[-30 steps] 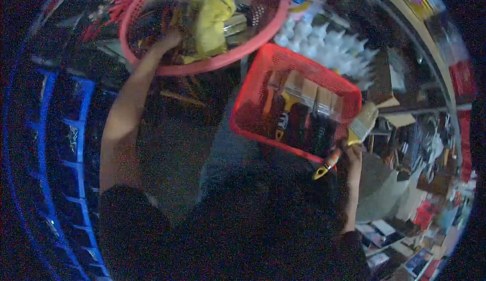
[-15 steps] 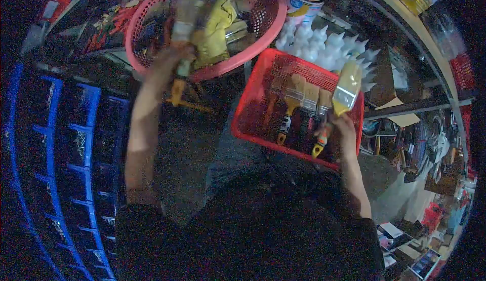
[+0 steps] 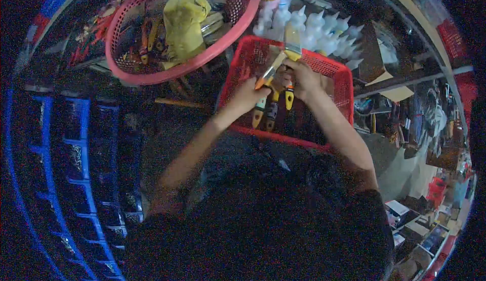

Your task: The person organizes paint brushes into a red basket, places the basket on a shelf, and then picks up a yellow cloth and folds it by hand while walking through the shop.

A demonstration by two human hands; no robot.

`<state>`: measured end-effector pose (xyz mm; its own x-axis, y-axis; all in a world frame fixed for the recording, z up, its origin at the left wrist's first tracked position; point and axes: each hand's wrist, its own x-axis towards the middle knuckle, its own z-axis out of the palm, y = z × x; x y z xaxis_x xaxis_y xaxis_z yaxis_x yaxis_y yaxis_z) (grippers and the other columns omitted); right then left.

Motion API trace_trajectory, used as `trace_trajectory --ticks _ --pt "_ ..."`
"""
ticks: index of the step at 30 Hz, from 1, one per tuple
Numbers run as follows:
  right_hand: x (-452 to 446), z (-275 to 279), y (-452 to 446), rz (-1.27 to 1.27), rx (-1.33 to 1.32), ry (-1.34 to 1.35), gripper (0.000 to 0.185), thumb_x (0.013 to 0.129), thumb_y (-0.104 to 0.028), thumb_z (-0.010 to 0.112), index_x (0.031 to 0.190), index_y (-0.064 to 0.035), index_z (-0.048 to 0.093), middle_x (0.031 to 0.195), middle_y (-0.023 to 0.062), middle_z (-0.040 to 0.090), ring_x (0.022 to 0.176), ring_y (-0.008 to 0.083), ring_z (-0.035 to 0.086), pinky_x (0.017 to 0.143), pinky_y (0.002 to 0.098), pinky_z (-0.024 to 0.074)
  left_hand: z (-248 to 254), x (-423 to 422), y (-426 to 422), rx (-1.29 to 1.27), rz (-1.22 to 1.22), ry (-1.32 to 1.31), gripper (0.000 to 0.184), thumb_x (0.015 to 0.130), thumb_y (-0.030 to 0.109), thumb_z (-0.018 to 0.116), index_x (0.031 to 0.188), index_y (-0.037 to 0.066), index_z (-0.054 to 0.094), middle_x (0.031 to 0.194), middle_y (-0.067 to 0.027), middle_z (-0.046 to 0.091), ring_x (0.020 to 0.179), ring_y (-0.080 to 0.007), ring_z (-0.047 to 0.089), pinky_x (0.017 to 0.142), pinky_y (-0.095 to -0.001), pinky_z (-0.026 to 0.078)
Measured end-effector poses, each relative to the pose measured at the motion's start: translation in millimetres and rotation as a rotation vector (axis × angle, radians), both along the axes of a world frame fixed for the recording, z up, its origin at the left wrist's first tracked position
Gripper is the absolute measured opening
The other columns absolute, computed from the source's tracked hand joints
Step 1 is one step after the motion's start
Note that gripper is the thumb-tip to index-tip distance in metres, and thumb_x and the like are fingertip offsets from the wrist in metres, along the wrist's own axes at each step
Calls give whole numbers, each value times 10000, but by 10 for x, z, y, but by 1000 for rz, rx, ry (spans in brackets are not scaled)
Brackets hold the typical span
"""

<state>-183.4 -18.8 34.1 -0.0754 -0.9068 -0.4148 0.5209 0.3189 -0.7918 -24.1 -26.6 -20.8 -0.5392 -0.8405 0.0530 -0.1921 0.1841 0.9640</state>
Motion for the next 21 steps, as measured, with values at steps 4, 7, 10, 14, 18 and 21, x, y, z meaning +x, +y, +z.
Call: trace_trajectory --ticks 4,7,10,14,18,21 --pt "-122 -380 -121 153 79 -212 78 734 -122 455 785 -65 469 614 19 429 457 104 364 404 221 319 6 -99 -202 32 38 -358 230 694 157 551 799 -41 501 684 -174 543 650 -306 535 573 -368 409" --pt "-87 -160 -22 139 10 -157 94 732 -125 453 803 -67 470 615 18 433 456 103 362 409 209 307 -325 -96 -317 103 97 -435 193 699 127 527 840 -4 523 707 -160 551 661 -296 538 568 -366 408" --pt "-103 0 93 -24 83 -39 65 729 -130 456 769 -79 452 584 0 418 446 89 349 404 197 294 -202 -40 -235 -24 111 -373 174 720 124 478 850 21 531 719 -158 553 653 -297 537 556 -366 404" --pt "-285 -103 181 0 69 47 54 724 -127 457 744 -80 438 572 -6 417 447 86 353 385 208 296 -118 -75 -163 -42 143 -282 171 730 131 447 838 33 537 719 -162 551 650 -300 535 549 -371 400" --pt "-270 -31 245 -17 62 75 94 718 -124 465 796 -71 461 586 0 442 455 87 394 372 208 316 -267 -53 -321 36 109 -417 172 729 140 442 824 37 543 708 -165 548 648 -301 534 549 -380 400" --pt "-250 -48 258 -18 35 95 97 714 -129 479 783 -61 480 579 11 461 445 105 418 374 218 339 -358 -51 -399 84 84 -461 174 728 147 438 813 40 547 700 -167 547 646 -302 533 550 -386 400"
